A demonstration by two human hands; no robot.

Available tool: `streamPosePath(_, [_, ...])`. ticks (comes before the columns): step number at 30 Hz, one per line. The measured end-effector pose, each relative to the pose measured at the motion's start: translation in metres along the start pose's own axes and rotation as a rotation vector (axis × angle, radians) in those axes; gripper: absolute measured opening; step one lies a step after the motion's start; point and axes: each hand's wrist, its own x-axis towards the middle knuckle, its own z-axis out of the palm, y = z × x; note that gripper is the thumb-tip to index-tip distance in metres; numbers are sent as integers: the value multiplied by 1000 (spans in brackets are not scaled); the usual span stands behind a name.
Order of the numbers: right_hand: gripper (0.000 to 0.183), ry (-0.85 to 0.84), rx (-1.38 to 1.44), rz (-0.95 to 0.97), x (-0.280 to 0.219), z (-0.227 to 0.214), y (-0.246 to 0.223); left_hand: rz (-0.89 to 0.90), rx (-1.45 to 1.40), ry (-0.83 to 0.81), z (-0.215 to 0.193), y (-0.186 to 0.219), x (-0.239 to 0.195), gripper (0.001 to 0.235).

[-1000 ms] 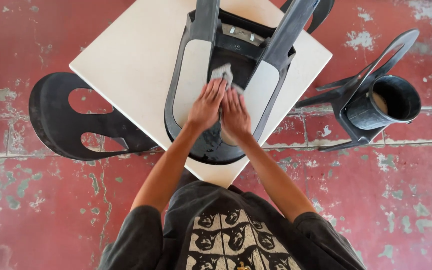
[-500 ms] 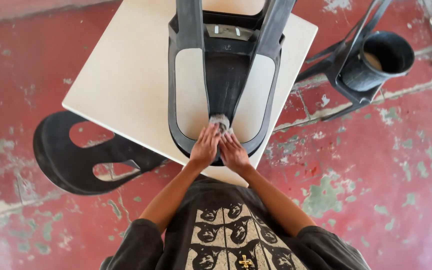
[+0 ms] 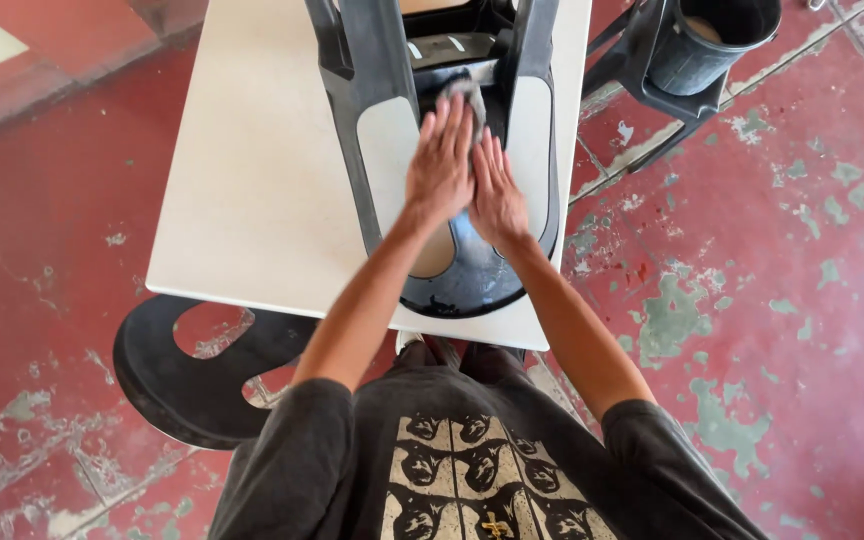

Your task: Cleaning a dining table and a plastic chair with a wet rag.

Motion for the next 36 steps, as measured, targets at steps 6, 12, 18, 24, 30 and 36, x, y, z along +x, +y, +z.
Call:
streamPosePath(6, [60,-58,-7,37,-134,70,-11,141,-84,116,100,37,-113,57])
streamPosePath(12, [68,-280,-93,-70,-129,67,2,175,-63,-88,79,42,-101,64])
streamPosePath(18, [87,-185,-125,73,22,-10,5,-49,-95,72,5,12,22,68])
streamPosePath(24, [77,-156,-235,-14,-20,9,37,19,-164,193,35,42,5,70])
streamPosePath(30, [69,-544,-230,-250,-141,53,62,-133,-264,113,90,95,-124,77])
streamPosePath(36, [58,-467,-240,-412,-50,27,72,-221,-185,82,50,74,-51,84])
